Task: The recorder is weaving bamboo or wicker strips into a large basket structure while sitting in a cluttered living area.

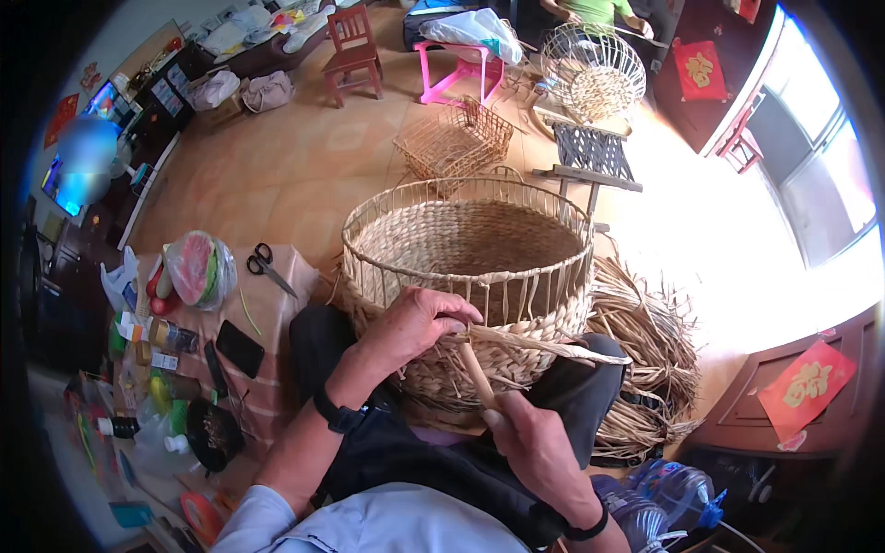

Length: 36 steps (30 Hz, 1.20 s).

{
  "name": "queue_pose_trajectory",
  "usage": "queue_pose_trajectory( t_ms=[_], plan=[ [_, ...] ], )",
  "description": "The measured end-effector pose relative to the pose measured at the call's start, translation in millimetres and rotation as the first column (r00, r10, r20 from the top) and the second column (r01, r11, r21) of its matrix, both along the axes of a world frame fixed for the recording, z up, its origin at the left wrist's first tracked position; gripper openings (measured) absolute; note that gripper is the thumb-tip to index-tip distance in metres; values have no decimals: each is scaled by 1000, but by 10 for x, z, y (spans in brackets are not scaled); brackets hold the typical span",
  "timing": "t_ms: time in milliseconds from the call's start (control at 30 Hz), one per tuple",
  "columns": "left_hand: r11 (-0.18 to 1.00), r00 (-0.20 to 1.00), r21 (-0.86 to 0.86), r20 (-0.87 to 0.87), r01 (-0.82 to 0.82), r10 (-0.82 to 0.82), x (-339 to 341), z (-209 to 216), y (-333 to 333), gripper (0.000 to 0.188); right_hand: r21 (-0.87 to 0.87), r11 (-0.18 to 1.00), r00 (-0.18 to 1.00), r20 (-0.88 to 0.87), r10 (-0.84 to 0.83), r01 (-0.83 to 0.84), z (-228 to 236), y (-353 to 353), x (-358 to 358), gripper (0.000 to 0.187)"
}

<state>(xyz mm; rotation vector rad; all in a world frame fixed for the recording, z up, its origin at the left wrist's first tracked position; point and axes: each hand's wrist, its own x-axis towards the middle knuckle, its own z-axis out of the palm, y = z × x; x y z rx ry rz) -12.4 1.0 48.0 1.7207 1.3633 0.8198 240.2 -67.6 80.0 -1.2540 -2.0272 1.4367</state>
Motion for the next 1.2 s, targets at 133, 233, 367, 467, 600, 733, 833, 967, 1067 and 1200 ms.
queue_pose_trajectory(
  t_ms=[133, 233, 367, 467, 600, 733, 833, 967, 1067, 1200],
  plan=[
    [992, 989, 7, -77, 123, -122, -77, 21, -23, 24, -420, 890, 882, -332, -334, 179, 342, 262, 84, 29],
    [980, 973, 84, -163, 178, -163, -157, 35, -103, 26, -504, 859, 630, -698, -342, -92, 306, 449, 102, 33],
    [983, 985, 164, -165, 78, -51, -60, -25, -232, 27, -520, 825, 483, -793, -371, -220, 27, 472, 55, 32],
    [977, 982, 196, -150, -87, 118, 102, -107, -296, 19, -366, 919, 484, -836, -256, -145, -99, 459, 20, 26],
    [944, 962, 274, -143, -185, 231, 192, -162, -275, 13, -22, 969, 920, -310, -241, 247, -107, 595, -116, 30],
    [942, 966, 287, -133, -176, 221, 210, -182, -279, 15, -41, 964, 876, -408, -257, 263, -86, 823, -317, 31],
    [913, 969, 350, -56, -207, 241, 232, -272, -291, 25, -80, 952, 843, -446, -300, 297, -125, 1059, -391, 31],
    [862, 903, 464, -250, -205, 350, 286, -482, -352, 47, -216, 915, 771, -492, -403, 341, -202, 1297, -438, 20],
    [809, 682, 581, -629, 94, 373, 468, -603, -444, 63, -105, 963, 840, -471, -270, 250, -131, 1291, -456, 13],
    [853, 647, 522, -650, 0, 398, 621, -603, -529, 67, 209, 973, 959, -283, -37, 99, 113, 1193, -575, 14]
  ],
)
